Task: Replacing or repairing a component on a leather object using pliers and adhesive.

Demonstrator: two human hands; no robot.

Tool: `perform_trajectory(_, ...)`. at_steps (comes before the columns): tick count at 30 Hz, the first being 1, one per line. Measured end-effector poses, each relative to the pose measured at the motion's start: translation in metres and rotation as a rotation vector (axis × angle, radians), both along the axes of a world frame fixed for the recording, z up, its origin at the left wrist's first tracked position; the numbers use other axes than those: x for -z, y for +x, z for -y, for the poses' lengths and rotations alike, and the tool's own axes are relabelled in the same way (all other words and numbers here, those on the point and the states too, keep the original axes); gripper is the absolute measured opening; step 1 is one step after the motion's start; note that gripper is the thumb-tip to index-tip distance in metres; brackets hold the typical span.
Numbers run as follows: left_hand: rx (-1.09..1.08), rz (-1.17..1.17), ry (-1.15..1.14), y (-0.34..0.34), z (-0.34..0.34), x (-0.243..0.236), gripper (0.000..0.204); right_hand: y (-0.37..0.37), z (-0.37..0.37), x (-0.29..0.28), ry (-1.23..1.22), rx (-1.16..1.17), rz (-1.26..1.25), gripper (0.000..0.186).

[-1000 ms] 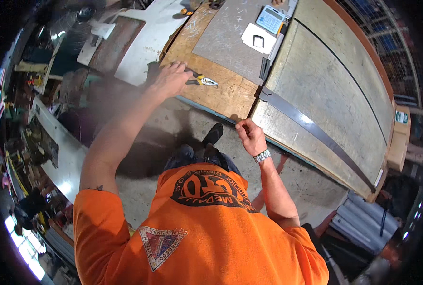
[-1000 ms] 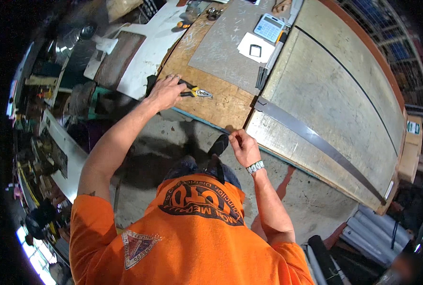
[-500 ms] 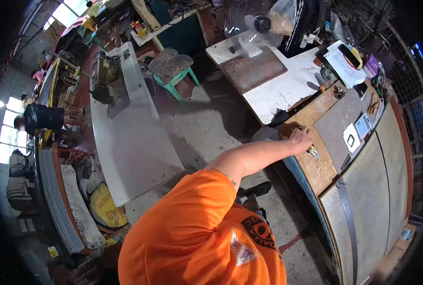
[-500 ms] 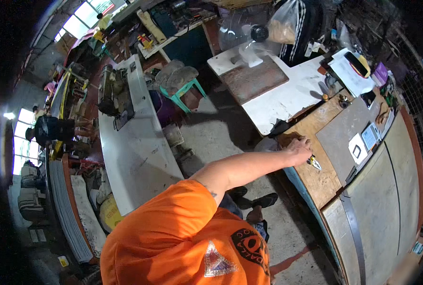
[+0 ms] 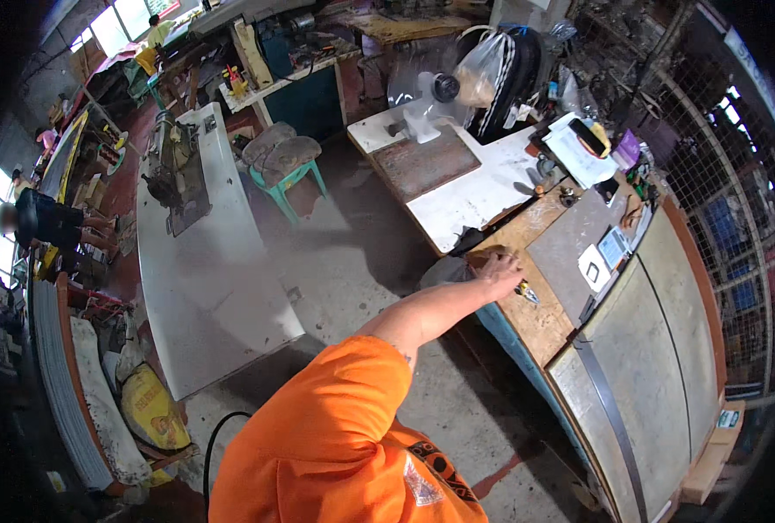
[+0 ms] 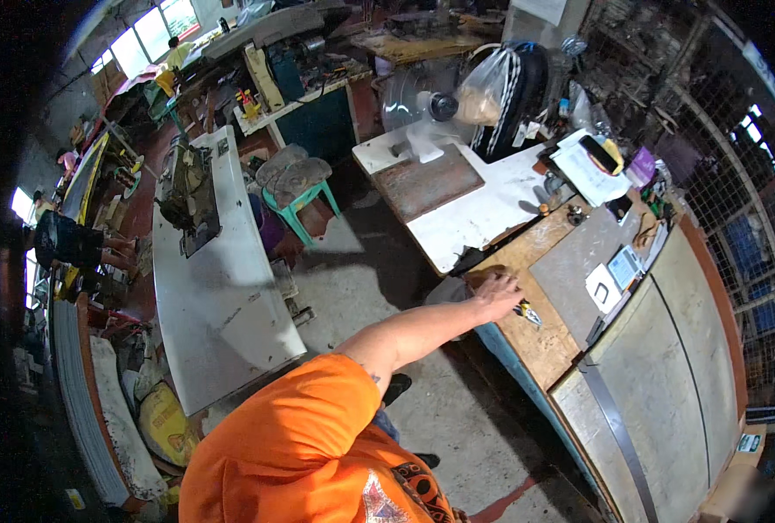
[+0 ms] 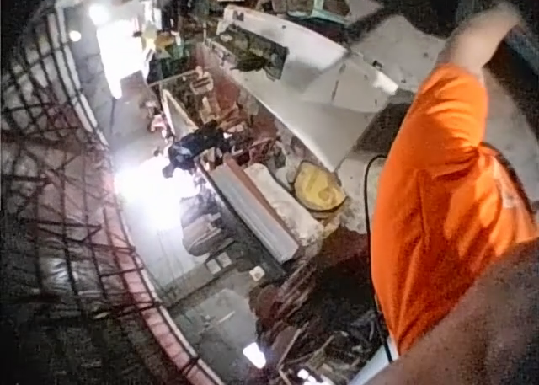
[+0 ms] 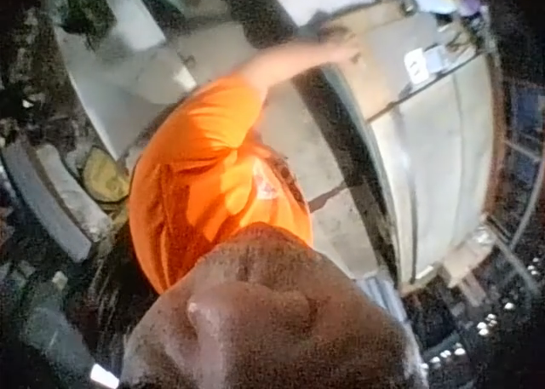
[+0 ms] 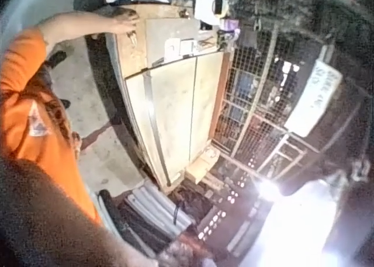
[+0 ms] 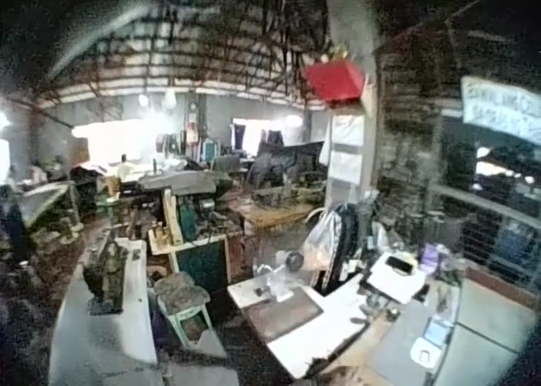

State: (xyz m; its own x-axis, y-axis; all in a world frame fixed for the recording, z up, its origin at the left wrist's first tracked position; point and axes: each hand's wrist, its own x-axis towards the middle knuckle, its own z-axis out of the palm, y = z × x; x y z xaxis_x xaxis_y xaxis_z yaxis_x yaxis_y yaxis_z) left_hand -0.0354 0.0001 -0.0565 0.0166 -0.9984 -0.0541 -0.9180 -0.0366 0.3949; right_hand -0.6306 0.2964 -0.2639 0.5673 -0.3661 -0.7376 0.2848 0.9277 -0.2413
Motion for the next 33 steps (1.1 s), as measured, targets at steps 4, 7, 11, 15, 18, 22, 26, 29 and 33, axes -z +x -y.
perform_trajectory(4,-0.160,-0.027,-0.298,-0.037,-0.065,0.007,0.055,-0.104,-0.084,0.074,0.043,0.064,0.125,0.021)
perform_trajectory(7,-0.236,-0.094,-0.307,-0.091,-0.145,0.041,0.054,-0.072,-0.103,0.008,-0.332,0.267,-0.668,0.009)
perform_trajectory(11,-0.203,-0.223,0.211,-0.200,-0.254,0.097,0.067,-0.116,-0.157,-0.056,-0.566,0.152,-0.984,0.017)
perform_trajectory(15,0.129,-0.279,0.379,-0.273,-0.298,0.133,0.062,-0.165,-0.183,-0.041,-0.664,-0.062,-1.398,0.055)
perform_trajectory(18,0.349,-0.293,0.480,-0.369,-0.287,0.118,0.058,-0.187,-0.193,-0.039,-0.331,0.022,-1.272,0.058)
perform_trajectory(22,0.609,-0.251,0.469,-0.494,-0.244,0.078,0.056,-0.223,-0.204,-0.039,-0.158,0.218,-1.275,0.055)
perform_trajectory(26,0.864,-0.260,0.416,-0.600,-0.203,0.072,0.056,-0.255,-0.253,0.030,0.119,0.345,-1.284,0.058)
perform_trajectory(29,0.893,-0.340,0.418,-0.670,-0.169,0.054,0.055,-0.257,-0.262,0.044,0.359,0.492,-1.107,0.069)
perform_trajectory(33,1.009,-0.435,0.433,-0.764,-0.122,0.031,0.053,-0.282,-0.242,-0.011,0.432,0.668,-0.989,0.082)
